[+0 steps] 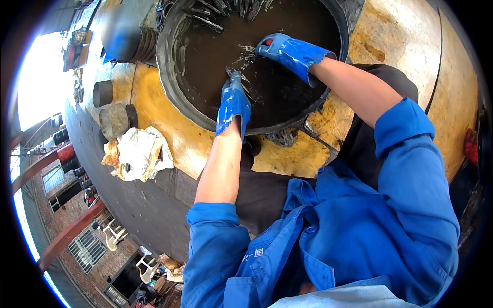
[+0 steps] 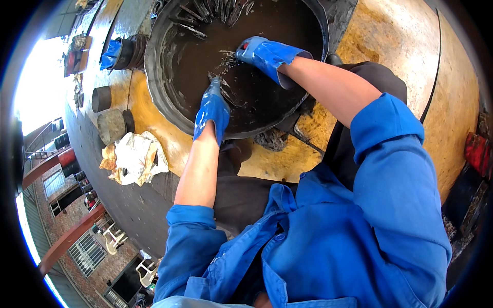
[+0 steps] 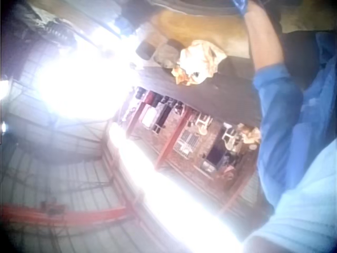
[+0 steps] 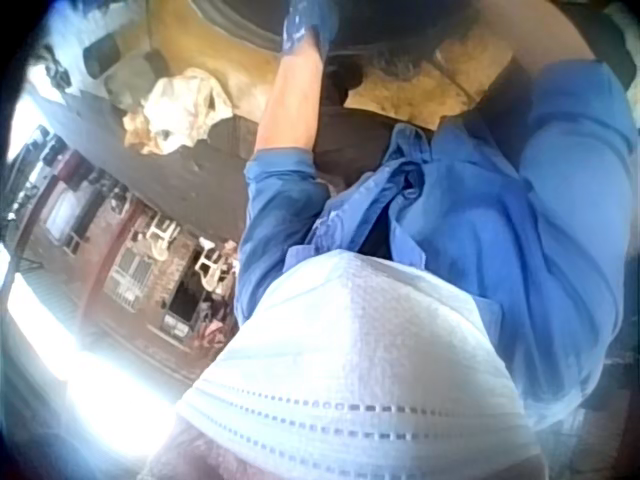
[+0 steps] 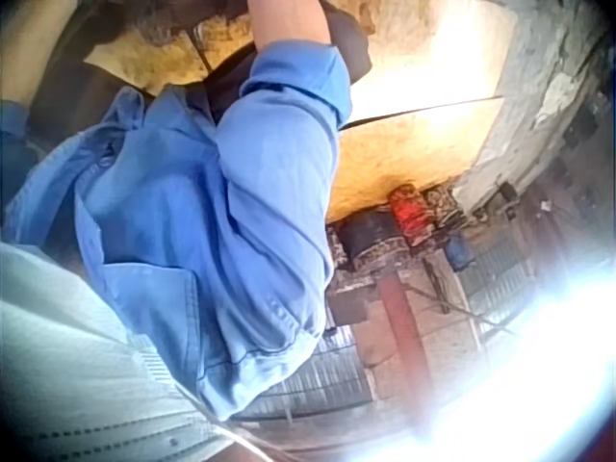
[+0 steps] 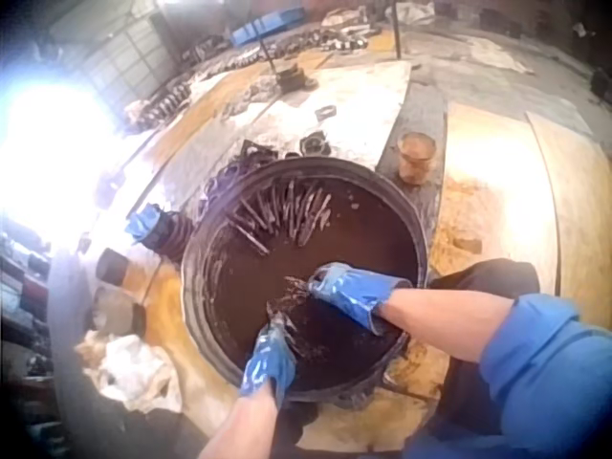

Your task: The person cleans various metal machine parts by dipping them into a basin of dark liquid, scrubbing them with a brush, and setting them aside on a nearby surface.

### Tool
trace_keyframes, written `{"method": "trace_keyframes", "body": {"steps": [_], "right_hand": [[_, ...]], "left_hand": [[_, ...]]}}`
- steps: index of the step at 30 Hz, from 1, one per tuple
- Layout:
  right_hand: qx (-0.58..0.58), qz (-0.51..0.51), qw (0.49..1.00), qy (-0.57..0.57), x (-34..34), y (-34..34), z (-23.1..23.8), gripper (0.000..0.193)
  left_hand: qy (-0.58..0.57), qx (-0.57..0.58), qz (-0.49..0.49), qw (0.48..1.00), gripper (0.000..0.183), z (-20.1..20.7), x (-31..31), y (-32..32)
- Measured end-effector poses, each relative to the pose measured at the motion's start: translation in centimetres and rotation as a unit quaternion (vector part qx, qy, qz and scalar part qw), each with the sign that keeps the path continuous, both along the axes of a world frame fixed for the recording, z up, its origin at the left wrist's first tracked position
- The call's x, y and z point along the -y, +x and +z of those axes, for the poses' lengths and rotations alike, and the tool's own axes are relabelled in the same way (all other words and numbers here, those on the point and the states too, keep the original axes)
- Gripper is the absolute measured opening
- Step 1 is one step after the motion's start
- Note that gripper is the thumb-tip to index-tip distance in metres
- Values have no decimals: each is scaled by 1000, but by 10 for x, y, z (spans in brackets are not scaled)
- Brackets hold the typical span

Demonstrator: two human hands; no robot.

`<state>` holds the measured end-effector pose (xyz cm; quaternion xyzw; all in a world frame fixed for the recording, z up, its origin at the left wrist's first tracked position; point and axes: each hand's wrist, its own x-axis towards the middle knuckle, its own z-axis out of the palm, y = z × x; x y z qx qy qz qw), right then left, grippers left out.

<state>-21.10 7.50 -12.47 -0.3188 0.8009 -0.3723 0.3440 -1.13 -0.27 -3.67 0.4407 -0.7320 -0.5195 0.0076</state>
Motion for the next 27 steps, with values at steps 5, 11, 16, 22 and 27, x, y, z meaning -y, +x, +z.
{"method": "trace_keyframes", "body": {"steps": [5,11,16,22,27], "right_hand": [[-1,-9,999,39,-11,0,1,32],[73,-32,997,-3,-10,2,26,30],[5,2,992,-124,-7,17,57,25],[-66,136,974,-167,-33,54,82,20],[-114,242,935,-231,-65,69,75,18]], "left_hand": [[5,50,-18,999,40,8,2,-6],[152,78,62,983,44,-4,21,-13],[-164,162,-100,968,53,-37,17,-4],[129,27,44,990,61,-54,35,-1],[97,63,7,993,59,-67,46,6]]}}
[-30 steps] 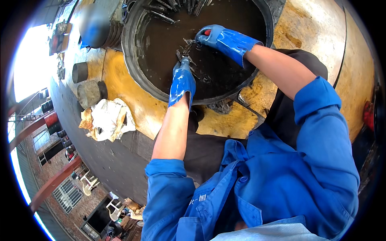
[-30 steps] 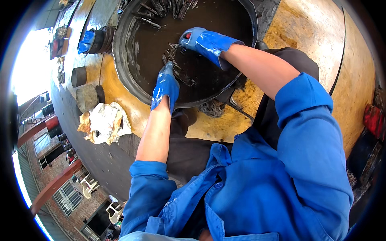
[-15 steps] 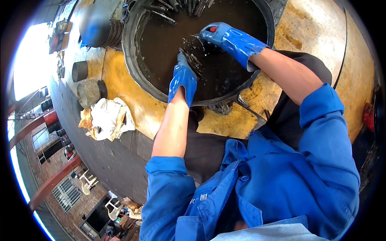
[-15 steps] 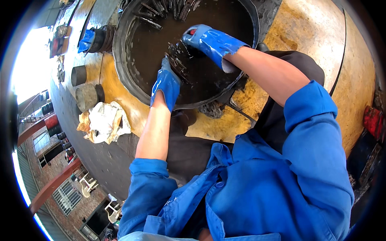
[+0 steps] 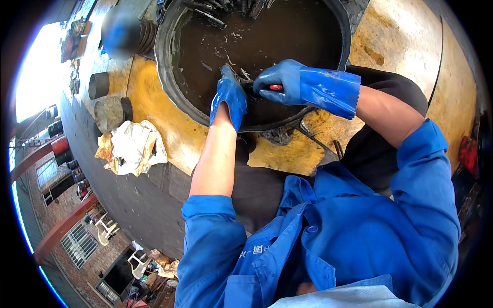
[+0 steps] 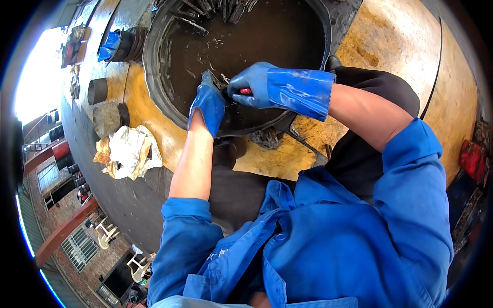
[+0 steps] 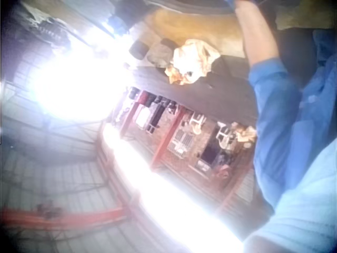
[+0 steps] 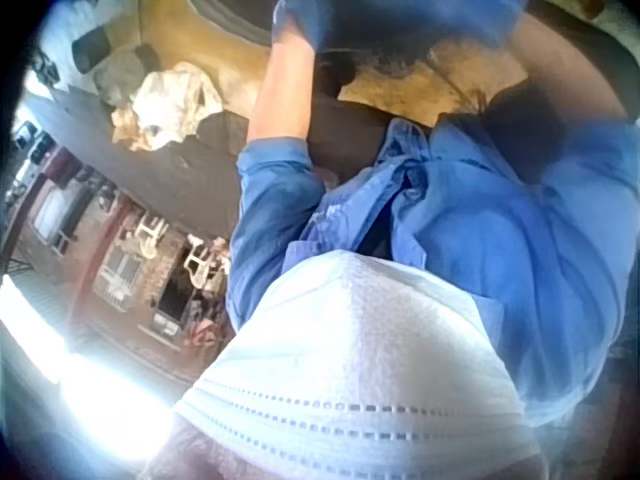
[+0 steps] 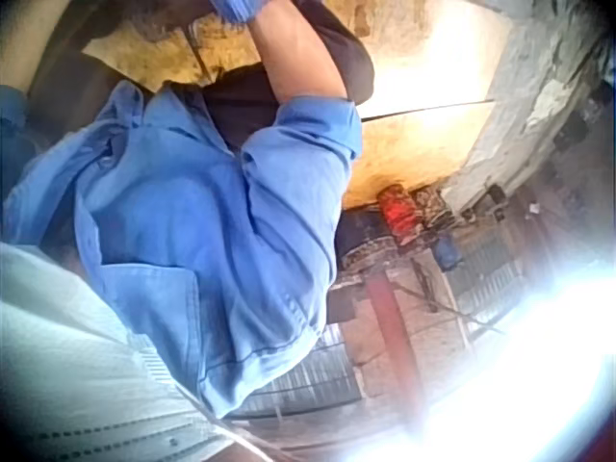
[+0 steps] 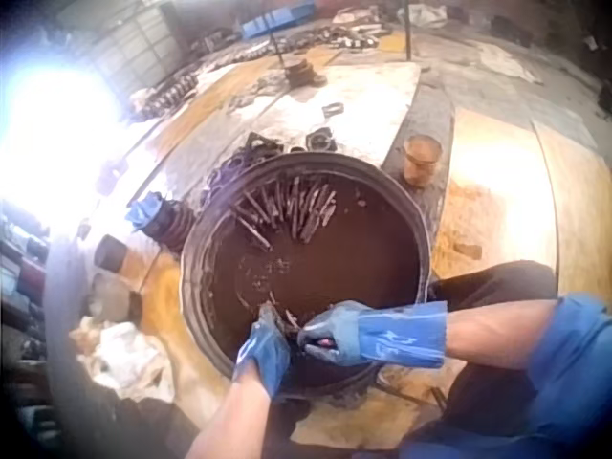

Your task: The person cleans various metal machine parts by dipping them into a basin of dark liquid, scrubbing them with a brush, and setting them aside on a nearby surface.

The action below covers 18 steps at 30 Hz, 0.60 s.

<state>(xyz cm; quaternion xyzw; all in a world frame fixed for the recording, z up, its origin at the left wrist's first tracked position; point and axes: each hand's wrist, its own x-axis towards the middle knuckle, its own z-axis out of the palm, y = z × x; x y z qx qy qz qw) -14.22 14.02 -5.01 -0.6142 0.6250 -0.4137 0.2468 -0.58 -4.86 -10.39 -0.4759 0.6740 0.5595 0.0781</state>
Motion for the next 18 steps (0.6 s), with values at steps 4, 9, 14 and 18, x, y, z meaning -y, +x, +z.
{"method": "trace_keyframes", "body": {"steps": [4,9,14,18], "right_hand": [[-9,27,999,35,-14,-1,-5,16],[-71,28,988,135,-20,-11,-8,17],[113,-111,969,188,-3,-36,18,21],[147,-157,956,198,9,-45,11,24]], "left_hand": [[-22,-64,-61,996,55,0,1,3],[70,-72,37,994,60,53,-24,-9],[-23,90,2,996,54,80,-33,-27],[-44,87,12,995,45,82,-41,-24]]}}
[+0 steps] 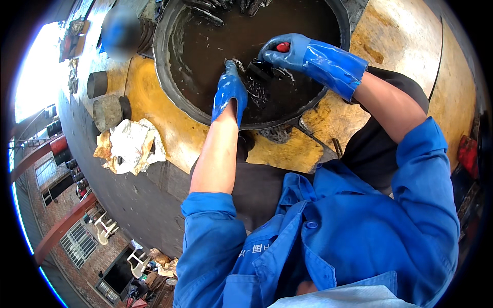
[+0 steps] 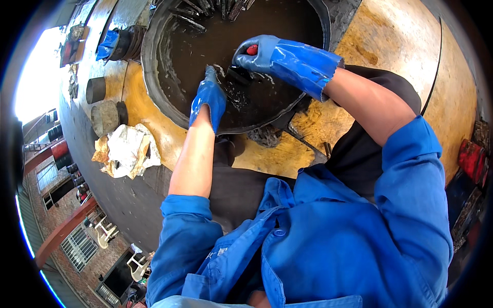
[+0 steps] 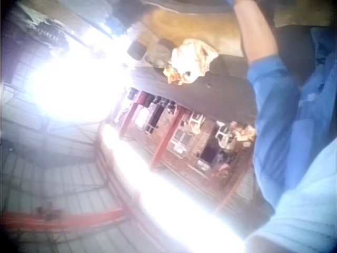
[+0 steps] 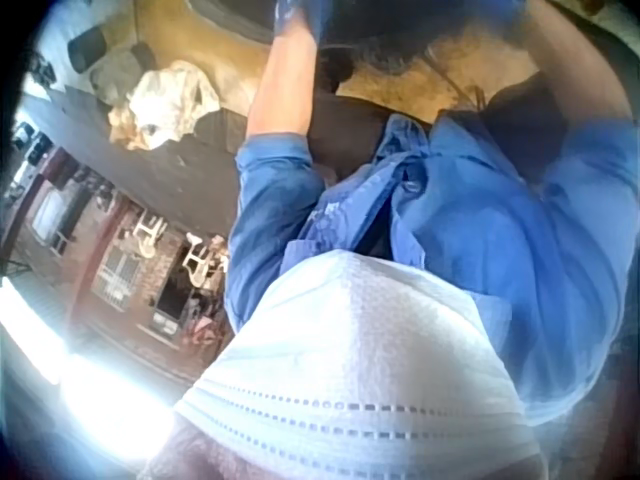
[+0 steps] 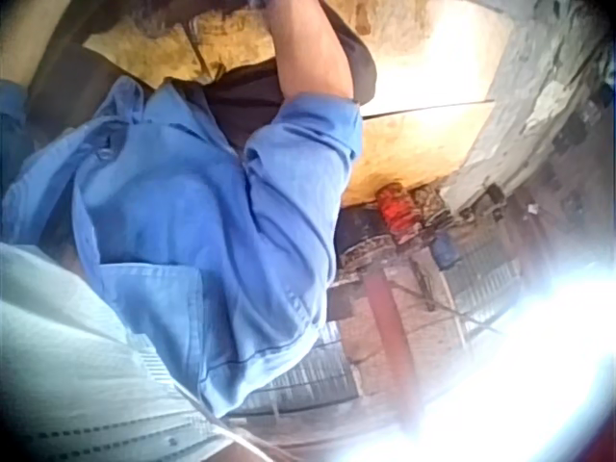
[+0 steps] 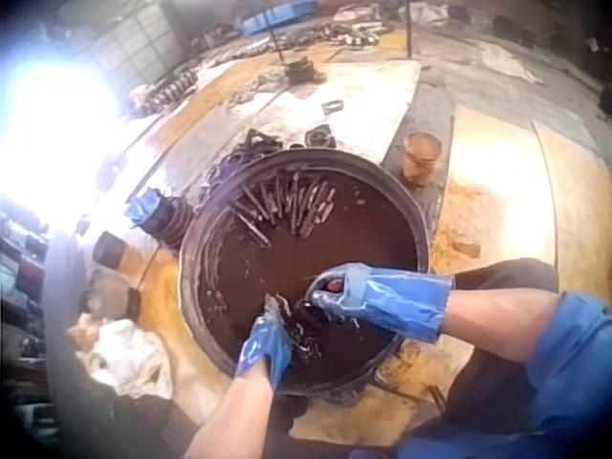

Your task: The person cleans various metal machine parts by dipping them into a basin of dark liquid, scrubbing them with a brush, and setting them aside on a nearby surface.

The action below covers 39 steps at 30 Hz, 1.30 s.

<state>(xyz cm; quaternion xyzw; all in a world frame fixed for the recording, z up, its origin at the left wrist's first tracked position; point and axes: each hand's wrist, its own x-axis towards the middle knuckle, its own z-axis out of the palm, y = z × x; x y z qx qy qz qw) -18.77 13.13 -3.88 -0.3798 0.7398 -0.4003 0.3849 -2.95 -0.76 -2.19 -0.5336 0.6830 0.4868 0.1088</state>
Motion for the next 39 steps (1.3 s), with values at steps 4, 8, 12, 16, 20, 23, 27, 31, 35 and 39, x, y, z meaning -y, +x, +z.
{"method": "trace_keyframes", "body": {"steps": [4,8,12,16,20,23,27,31,35,39], "right_hand": [[107,-50,993,15,8,-4,-14,25],[146,-44,988,24,14,-11,-19,27],[128,-4,991,49,24,-13,-14,27],[86,-44,995,26,26,-27,-20,26],[160,-91,982,44,32,-27,-24,28],[192,-66,977,58,36,-23,-27,28],[215,-43,974,57,23,-24,-37,29],[219,-12,975,39,22,-18,-40,29],[275,-81,954,86,31,-23,-40,30],[315,-103,942,53,20,-26,-37,32]], "left_hand": [[-67,-46,-68,994,45,-11,0,2],[-41,-5,14,999,54,-20,5,-5],[-55,-48,28,997,66,-45,17,7],[-54,-62,-6,997,67,-37,10,5],[-47,-74,-1,996,67,-25,0,-1],[-68,-110,14,991,61,-44,6,3],[-89,-84,-34,992,74,-33,-2,1],[-115,-63,-28,991,73,-41,8,5],[-56,-87,14,995,70,-47,8,1],[-100,-36,15,994,68,-40,4,-1]]}}
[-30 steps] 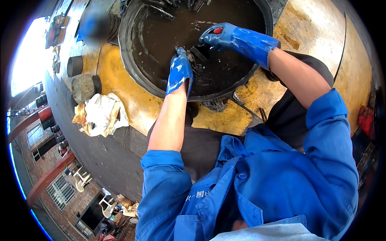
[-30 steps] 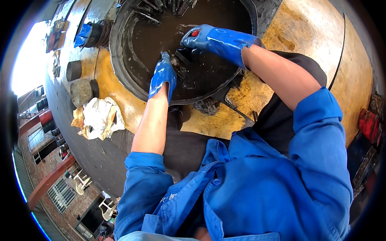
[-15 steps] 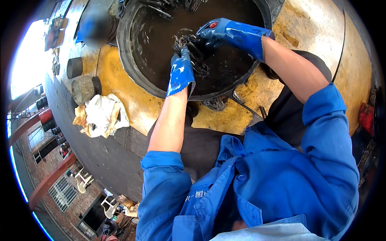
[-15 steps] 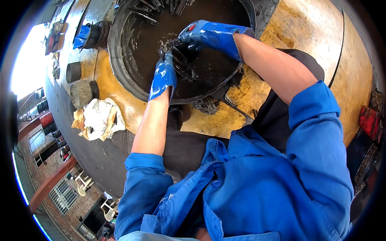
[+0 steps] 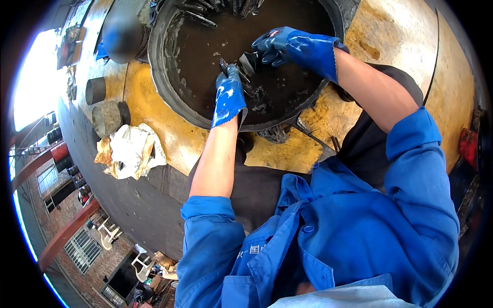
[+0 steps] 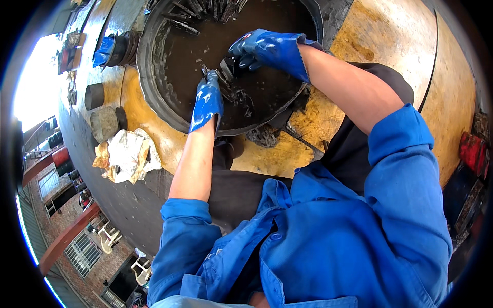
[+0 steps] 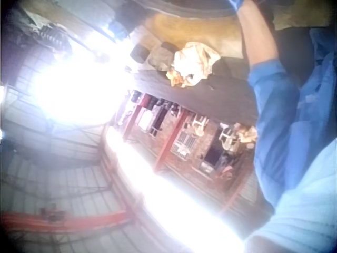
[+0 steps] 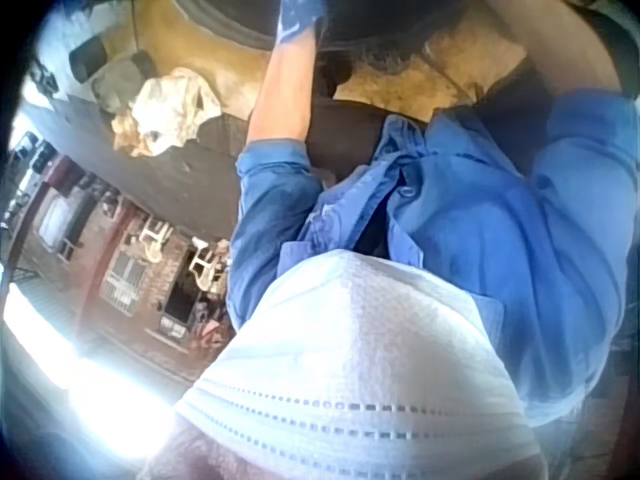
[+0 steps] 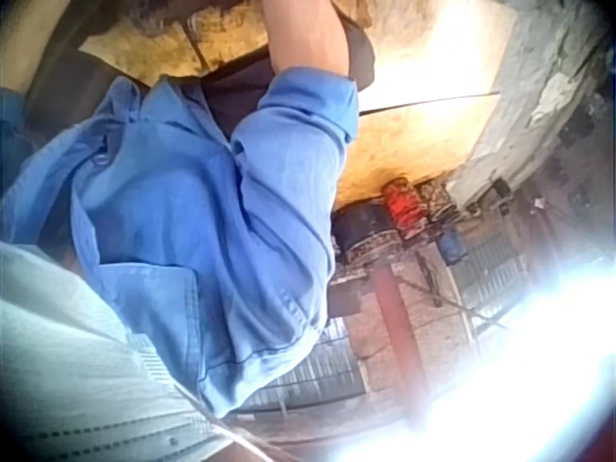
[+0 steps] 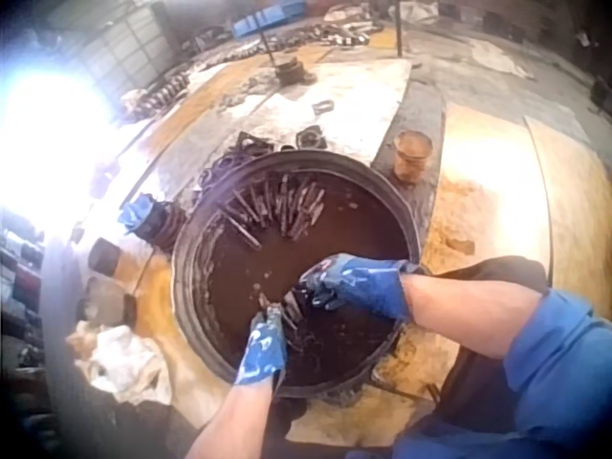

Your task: The person cleans various metal machine parts by dipping them into a basin of dark liquid, scrubbing them with a brush, and setting them aside on a nearby surface.

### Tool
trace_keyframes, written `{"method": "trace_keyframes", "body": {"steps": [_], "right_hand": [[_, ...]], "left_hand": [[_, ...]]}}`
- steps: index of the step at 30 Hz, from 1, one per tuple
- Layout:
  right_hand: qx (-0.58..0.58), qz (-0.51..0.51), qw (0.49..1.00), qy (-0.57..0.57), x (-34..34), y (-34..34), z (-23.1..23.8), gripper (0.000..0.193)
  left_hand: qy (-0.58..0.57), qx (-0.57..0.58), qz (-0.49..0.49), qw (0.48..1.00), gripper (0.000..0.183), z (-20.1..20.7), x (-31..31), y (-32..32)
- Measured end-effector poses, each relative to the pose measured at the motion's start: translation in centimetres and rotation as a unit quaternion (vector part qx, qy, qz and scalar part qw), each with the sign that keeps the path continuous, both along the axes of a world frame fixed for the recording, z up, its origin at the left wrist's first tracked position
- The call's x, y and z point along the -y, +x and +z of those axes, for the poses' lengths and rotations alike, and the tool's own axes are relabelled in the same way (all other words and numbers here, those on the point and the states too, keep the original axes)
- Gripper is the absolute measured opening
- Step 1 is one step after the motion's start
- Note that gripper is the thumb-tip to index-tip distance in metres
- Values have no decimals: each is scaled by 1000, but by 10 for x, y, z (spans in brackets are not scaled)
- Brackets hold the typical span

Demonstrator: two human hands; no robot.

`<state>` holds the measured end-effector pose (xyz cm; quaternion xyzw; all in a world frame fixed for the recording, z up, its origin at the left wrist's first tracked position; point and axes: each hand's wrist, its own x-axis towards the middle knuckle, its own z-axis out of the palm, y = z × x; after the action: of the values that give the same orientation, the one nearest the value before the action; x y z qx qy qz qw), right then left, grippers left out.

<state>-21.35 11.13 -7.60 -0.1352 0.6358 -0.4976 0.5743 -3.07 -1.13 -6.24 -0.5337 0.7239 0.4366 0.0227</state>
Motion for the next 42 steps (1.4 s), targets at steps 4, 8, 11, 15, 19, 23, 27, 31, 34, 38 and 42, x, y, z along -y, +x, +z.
{"method": "trace_keyframes", "body": {"steps": [4,8,11,15,19,23,27,31,34,38,42], "right_hand": [[5,26,999,-25,-5,-6,-1,31],[-29,111,993,-31,-1,3,7,30],[-77,156,984,-34,-1,9,3,26],[-182,240,953,-43,0,19,6,26],[-306,330,893,-26,-2,26,12,36],[-451,444,772,66,-1,44,23,53],[-543,469,695,29,-12,47,16,46],[-670,454,587,-17,-26,54,4,32],[-728,409,545,-82,-32,60,2,28],[-742,397,533,-84,-29,63,8,28],[-703,397,590,-15,-22,57,6,35]], "left_hand": [[11,-35,-17,999,64,1,-1,2],[-5,-34,1,999,60,-10,2,5],[1,-35,-20,999,56,-9,-1,1],[31,-39,-37,998,52,-12,-3,3],[8,-88,-48,995,46,-26,-4,4],[42,-141,-60,987,50,-50,-1,3],[-58,-93,-105,988,51,-68,1,3],[-42,-105,-67,991,50,-30,-15,1],[-16,-31,-35,999,56,-21,-14,6],[-65,-83,-46,993,53,-29,-11,12],[-73,-47,-82,993,51,-29,-10,11]]}}
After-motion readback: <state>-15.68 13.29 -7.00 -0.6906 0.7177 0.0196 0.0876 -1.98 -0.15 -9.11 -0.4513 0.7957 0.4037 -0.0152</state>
